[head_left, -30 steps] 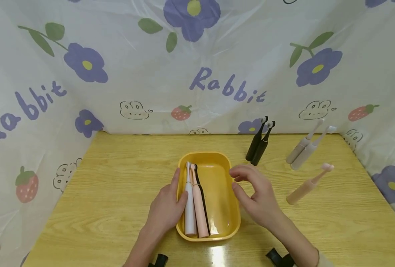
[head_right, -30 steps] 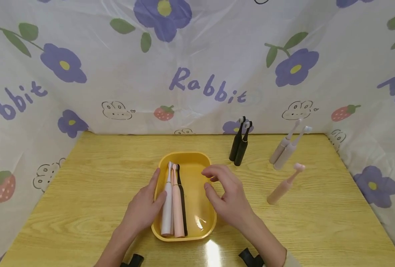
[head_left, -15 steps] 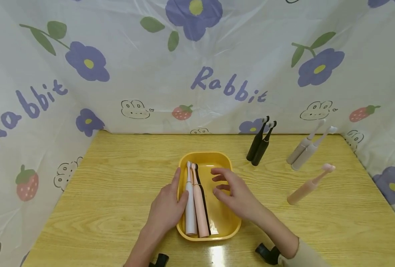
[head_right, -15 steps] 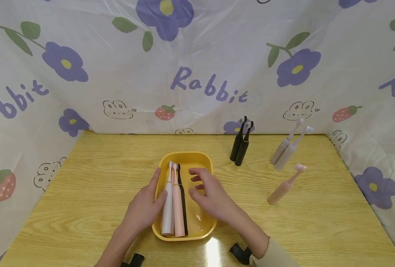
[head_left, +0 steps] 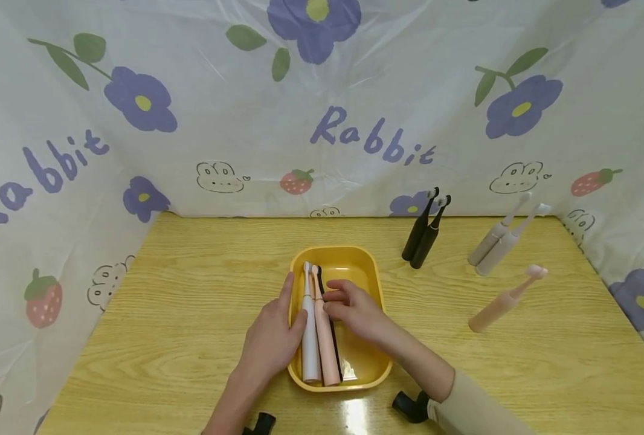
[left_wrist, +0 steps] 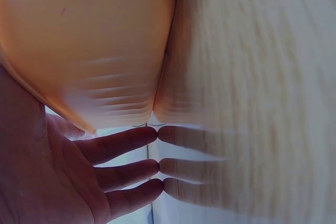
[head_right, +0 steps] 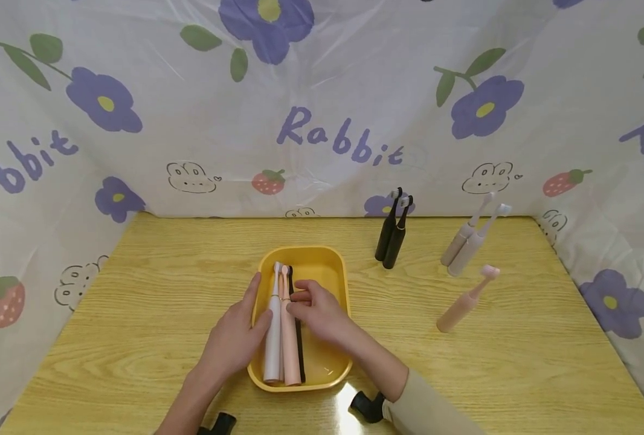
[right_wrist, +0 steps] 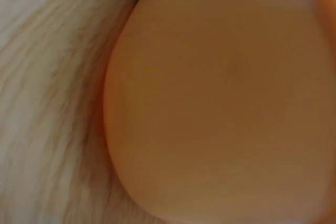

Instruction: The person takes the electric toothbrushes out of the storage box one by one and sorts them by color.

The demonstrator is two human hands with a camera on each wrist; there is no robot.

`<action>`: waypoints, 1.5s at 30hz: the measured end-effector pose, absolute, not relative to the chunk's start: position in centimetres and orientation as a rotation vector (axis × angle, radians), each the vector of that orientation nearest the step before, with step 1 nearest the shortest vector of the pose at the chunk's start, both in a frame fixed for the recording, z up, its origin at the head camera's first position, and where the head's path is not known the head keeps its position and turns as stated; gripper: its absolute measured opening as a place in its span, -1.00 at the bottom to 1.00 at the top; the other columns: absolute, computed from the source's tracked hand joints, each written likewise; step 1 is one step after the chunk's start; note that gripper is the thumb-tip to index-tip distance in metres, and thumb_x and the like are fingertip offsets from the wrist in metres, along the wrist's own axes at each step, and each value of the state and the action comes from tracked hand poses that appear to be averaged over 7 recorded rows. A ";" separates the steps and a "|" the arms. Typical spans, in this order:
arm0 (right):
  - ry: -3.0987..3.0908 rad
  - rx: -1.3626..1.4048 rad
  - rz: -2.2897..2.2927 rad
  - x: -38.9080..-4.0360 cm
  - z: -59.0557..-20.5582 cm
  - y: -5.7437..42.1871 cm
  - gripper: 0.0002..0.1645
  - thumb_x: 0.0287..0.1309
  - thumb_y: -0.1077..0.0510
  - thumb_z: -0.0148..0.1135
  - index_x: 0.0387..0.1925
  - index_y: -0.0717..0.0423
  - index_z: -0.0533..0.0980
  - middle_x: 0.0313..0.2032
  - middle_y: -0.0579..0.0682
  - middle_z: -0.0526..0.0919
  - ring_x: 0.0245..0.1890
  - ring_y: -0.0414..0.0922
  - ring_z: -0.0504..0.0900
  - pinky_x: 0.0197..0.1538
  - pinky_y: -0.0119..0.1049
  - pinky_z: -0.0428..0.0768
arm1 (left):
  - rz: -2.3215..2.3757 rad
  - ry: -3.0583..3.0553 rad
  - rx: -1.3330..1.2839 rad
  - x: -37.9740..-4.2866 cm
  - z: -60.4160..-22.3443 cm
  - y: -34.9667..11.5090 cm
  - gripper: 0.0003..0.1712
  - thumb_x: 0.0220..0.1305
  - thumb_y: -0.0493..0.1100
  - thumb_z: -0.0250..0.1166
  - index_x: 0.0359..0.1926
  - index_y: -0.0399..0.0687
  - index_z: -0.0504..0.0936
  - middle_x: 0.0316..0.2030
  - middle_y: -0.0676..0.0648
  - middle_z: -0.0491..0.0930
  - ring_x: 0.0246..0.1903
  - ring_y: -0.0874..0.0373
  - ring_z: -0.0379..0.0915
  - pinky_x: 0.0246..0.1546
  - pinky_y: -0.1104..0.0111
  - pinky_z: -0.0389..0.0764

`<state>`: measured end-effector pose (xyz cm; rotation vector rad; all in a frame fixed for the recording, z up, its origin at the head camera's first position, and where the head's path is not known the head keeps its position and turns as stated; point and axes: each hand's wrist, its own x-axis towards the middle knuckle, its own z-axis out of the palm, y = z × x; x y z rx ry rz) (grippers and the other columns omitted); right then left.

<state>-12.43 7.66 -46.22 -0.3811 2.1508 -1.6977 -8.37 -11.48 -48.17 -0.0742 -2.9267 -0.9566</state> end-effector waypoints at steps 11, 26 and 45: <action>1.894 -0.159 -1.811 -13.8 -46.6 6.9 -0.31 0.38 0.16 0.14 0.41 0.45 0.25 0.16 0.29 0.57 -0.02 -0.03 0.62 -0.04 -0.20 0.58 | -0.949 -2.940 -0.060 -8.4 -48.1 -11.4 -0.14 0.53 0.02 0.13 0.66 0.01 -0.06 0.20 -0.39 0.54 0.14 -0.26 0.53 0.01 -0.13 0.57; 1.713 -0.386 -1.832 -11.7 -45.4 9.3 -0.45 0.44 0.26 0.04 0.31 0.51 0.23 -0.06 0.27 0.63 -0.04 0.05 0.64 -0.04 -0.18 0.62 | -0.946 -2.938 -0.059 -8.3 -48.2 -11.1 -0.15 0.53 0.02 0.13 0.66 0.01 -0.04 0.18 -0.38 0.56 0.10 -0.24 0.56 -0.08 -0.10 0.61; 2.118 -0.753 -1.943 -6.6 -44.6 11.3 -0.56 0.46 0.34 0.13 0.27 0.40 0.33 -0.03 0.33 0.63 0.04 0.28 0.65 0.01 -0.21 0.67 | -0.930 -2.930 -0.076 -8.4 -48.2 -11.3 -0.16 0.53 0.02 0.12 0.66 -0.01 -0.02 0.20 -0.38 0.55 0.13 -0.26 0.54 -0.02 -0.12 0.60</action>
